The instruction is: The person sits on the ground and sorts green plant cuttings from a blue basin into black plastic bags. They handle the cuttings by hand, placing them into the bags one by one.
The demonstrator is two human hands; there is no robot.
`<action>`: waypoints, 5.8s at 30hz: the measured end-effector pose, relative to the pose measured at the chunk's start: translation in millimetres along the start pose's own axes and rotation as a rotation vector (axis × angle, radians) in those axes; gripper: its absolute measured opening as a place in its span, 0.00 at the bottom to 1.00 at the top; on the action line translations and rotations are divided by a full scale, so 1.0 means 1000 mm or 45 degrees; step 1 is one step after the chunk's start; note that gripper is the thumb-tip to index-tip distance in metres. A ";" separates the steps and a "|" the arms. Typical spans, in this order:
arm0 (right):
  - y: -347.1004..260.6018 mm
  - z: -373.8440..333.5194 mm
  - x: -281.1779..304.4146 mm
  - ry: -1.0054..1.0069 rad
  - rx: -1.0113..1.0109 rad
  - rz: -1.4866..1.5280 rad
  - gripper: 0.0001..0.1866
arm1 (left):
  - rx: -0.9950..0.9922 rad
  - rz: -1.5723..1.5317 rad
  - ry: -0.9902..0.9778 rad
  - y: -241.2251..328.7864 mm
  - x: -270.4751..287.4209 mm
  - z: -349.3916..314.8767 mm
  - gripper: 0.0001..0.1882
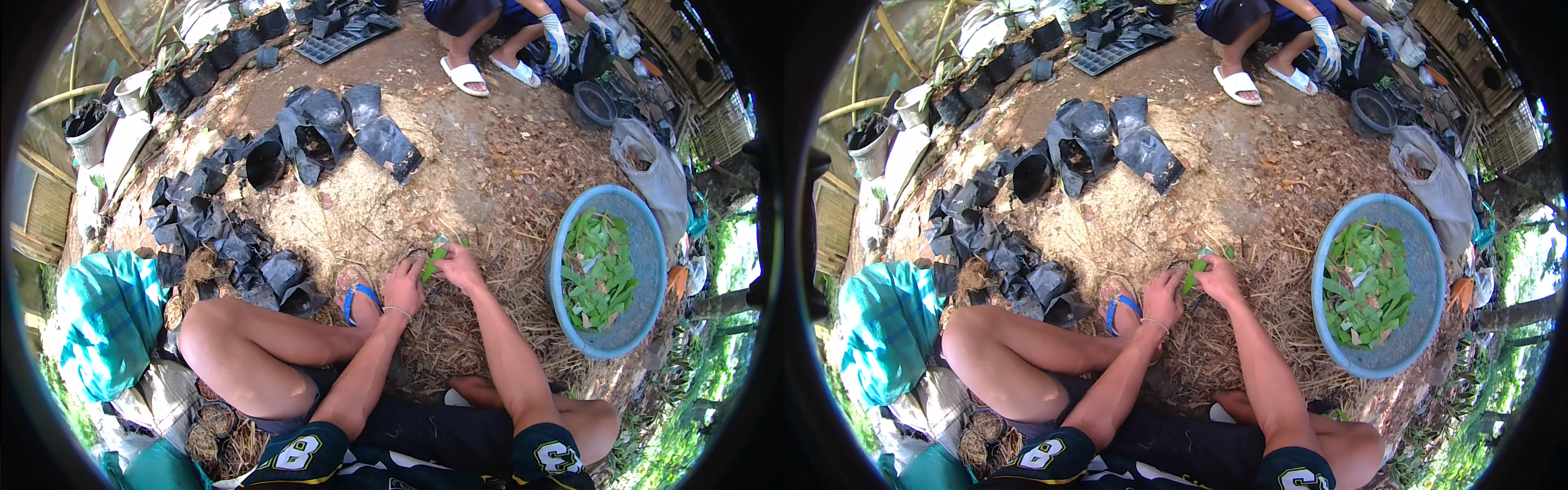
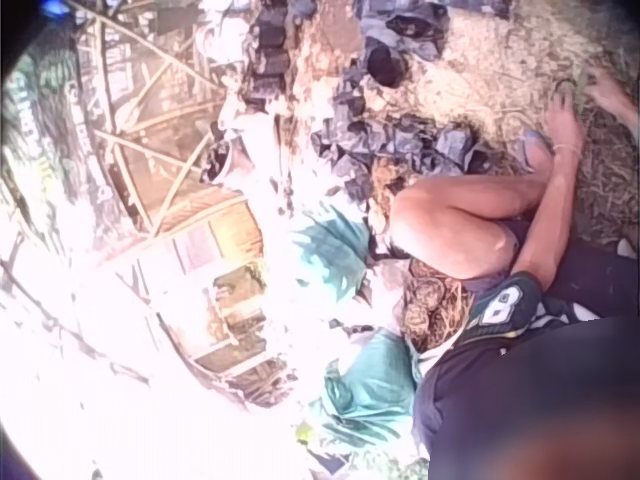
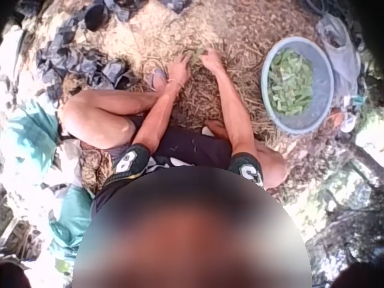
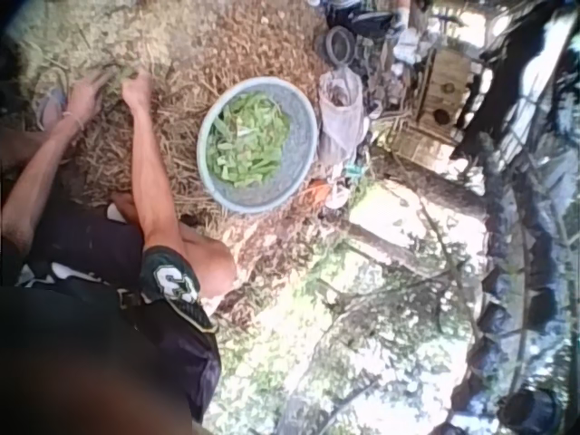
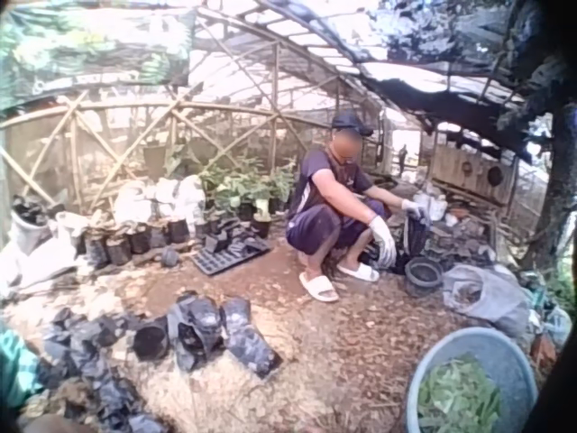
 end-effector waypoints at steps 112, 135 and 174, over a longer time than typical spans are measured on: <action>-0.093 -0.022 0.052 0.367 0.164 -1.331 0.09 | 0.185 -0.019 0.200 -0.034 0.002 -0.003 0.12; -0.067 -0.016 -0.011 0.043 0.297 -1.151 0.11 | 0.208 -0.079 0.176 -0.029 -0.003 0.017 0.13; -0.049 -0.022 -0.044 0.165 0.206 -1.156 0.12 | 0.203 0.199 0.190 -0.042 -0.025 0.011 0.10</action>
Point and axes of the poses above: each hand's wrist, its own z-axis towards the middle knuckle, its own x-axis out of the back of the hand, y = z × x, the point moved 4 cm from there along z, towards the middle knuckle, and after that the axes turned 7 degrees about -z, right-handed, at the moved point
